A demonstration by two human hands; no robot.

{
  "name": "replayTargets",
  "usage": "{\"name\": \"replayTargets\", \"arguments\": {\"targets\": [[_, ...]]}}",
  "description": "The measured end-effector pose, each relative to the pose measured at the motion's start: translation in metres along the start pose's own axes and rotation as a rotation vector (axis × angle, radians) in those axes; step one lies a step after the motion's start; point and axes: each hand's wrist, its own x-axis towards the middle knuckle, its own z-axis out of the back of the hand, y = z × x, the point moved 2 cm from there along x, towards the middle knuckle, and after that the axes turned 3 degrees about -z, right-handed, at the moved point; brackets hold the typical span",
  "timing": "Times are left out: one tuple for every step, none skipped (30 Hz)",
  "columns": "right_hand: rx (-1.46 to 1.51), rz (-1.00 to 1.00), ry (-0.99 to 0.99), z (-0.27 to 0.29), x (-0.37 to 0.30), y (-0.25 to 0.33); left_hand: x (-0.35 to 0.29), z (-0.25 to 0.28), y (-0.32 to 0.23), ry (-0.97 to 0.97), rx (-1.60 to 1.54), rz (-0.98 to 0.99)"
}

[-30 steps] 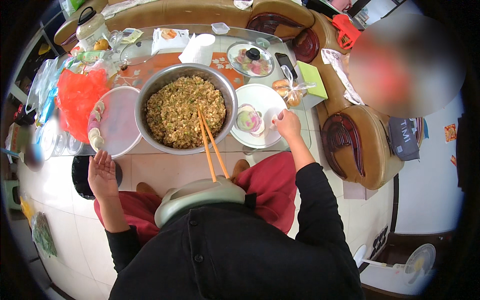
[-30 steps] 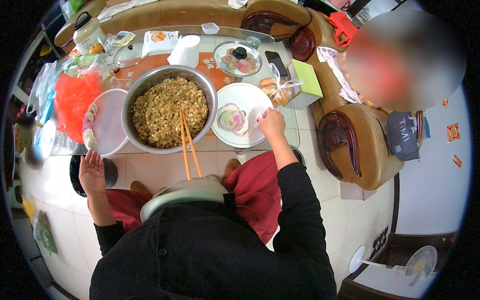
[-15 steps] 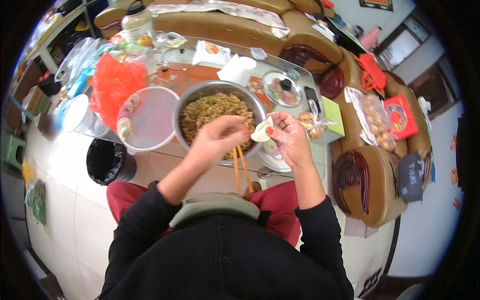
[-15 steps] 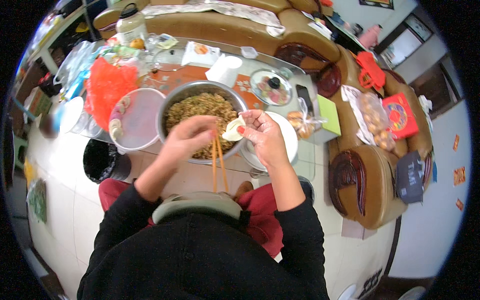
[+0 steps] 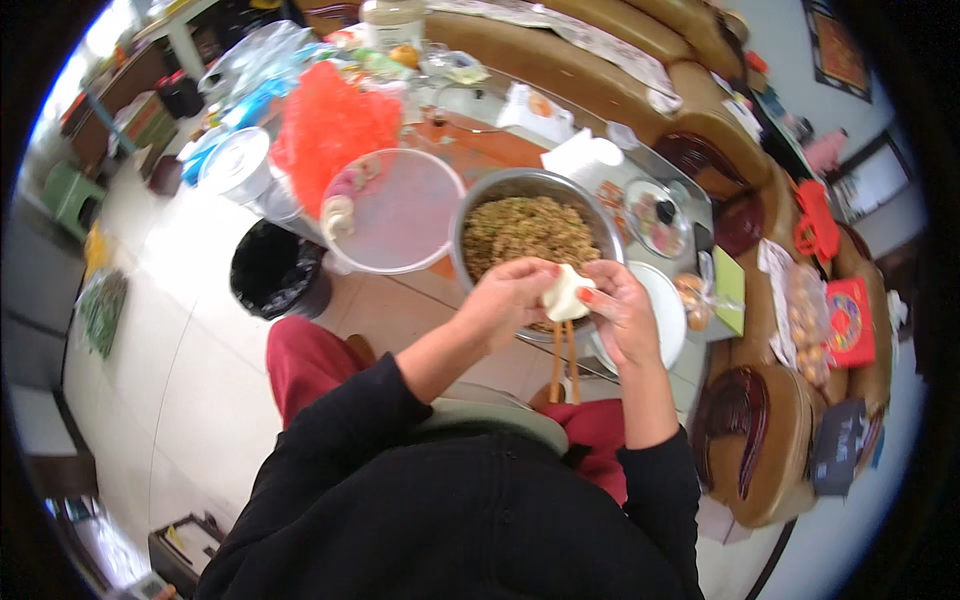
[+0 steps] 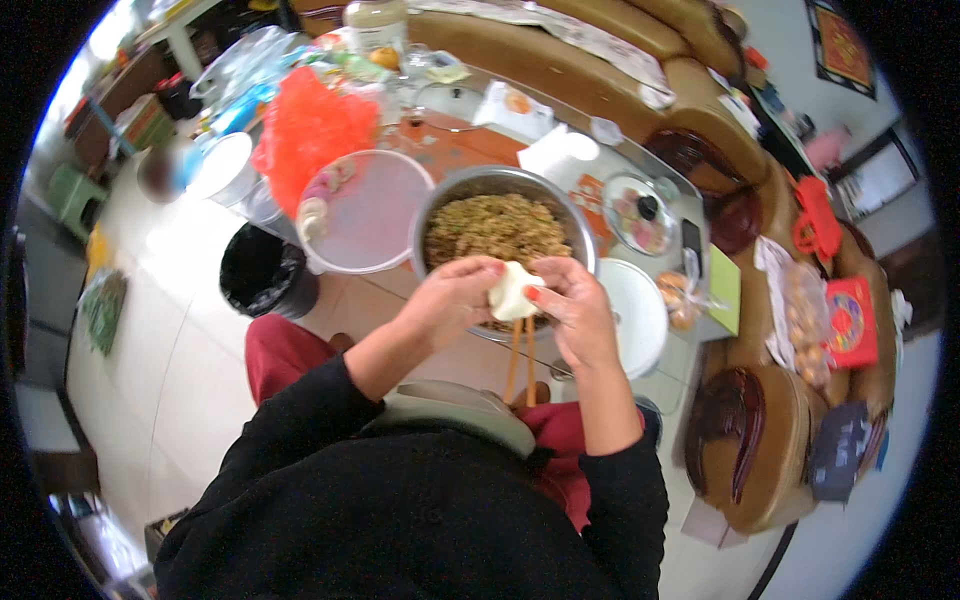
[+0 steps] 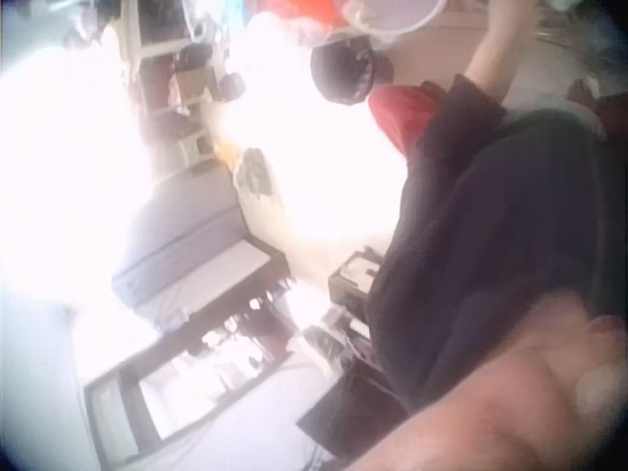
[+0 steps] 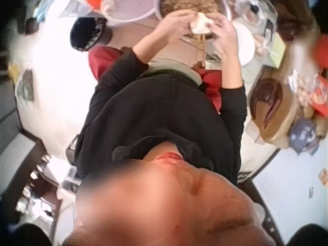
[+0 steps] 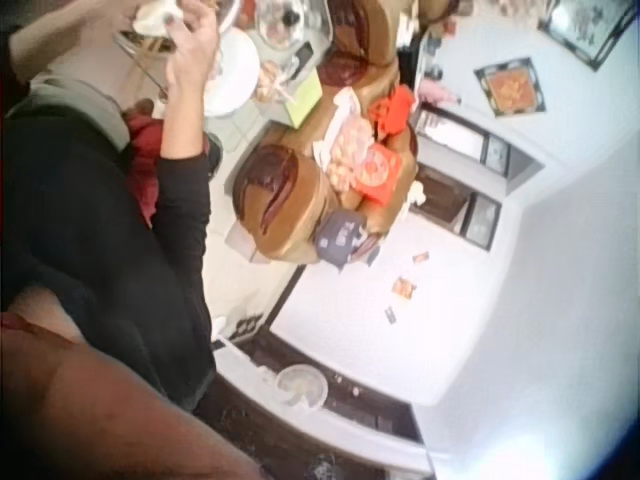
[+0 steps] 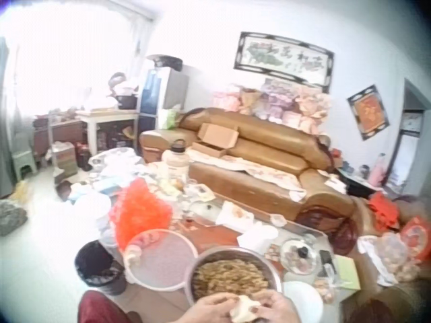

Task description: The person sits at a table and repeatedly fills round dumpling wrappers with a grainy mixture using chopsticks, then folds and seals each dumpling by hand. Completed dumplings are placed on a nearby tray.

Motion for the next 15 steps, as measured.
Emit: {"name": "replayTargets", "arguments": {"targets": [[-0.041, 0.011, 0.026, 0.000, 0.000, -0.001, 0.003, 0.002, 0.003, 0.034, 0.028, 0.034], [-0.081, 0.023, 0.051, -0.001, 0.001, -0.002, 0.004, 0.004, 0.005, 0.068, 0.055, 0.070], [-0.119, 0.039, 0.078, -0.004, 0.001, 0.000, 0.001, 0.002, 0.002, 0.094, 0.107, 0.037], [-0.157, 0.055, 0.103, -0.008, 0.001, 0.003, 0.001, 0.007, 0.002, 0.070, 0.126, 0.030], [-0.194, 0.073, 0.125, -0.011, 0.001, 0.003, 0.003, 0.014, 0.002, 0.048, 0.145, 0.026], [-0.177, 0.055, 0.121, -0.009, 0.003, 0.002, 0.003, 0.015, 0.001, 0.035, 0.161, 0.025], [-0.160, 0.037, 0.115, -0.008, 0.004, 0.001, -0.001, 0.013, -0.002, 0.023, 0.137, -0.013], [-0.143, 0.020, 0.107, -0.006, 0.004, -0.001, 0.000, 0.015, -0.003, 0.026, 0.160, -0.032], [-0.232, 0.010, 0.091, -0.004, 0.004, 0.000, 0.000, 0.019, -0.003, 0.026, 0.182, -0.050], [-0.322, 0.000, 0.073, -0.003, 0.002, 0.001, 0.000, 0.021, -0.003, 0.027, 0.205, -0.066], [-0.411, -0.011, 0.055, -0.001, 0.001, 0.002, -0.002, 0.025, -0.003, -0.017, 0.162, -0.054], [-0.712, 0.131, 0.126, 0.003, -0.003, 0.007, -0.004, 0.028, -0.006, -0.058, 0.121, -0.043], [-1.011, 0.274, 0.197, 0.010, -0.009, 0.011, -0.007, 0.031, -0.008, -0.098, 0.079, -0.032], [-1.309, 0.418, 0.269, 0.013, -0.017, 0.011, -0.011, 0.034, -0.014, -0.121, 0.087, -0.029], [-1.375, 0.484, 0.255, 0.015, -0.025, 0.006, -0.014, 0.036, -0.020, -0.140, 0.099, -0.025]]}}
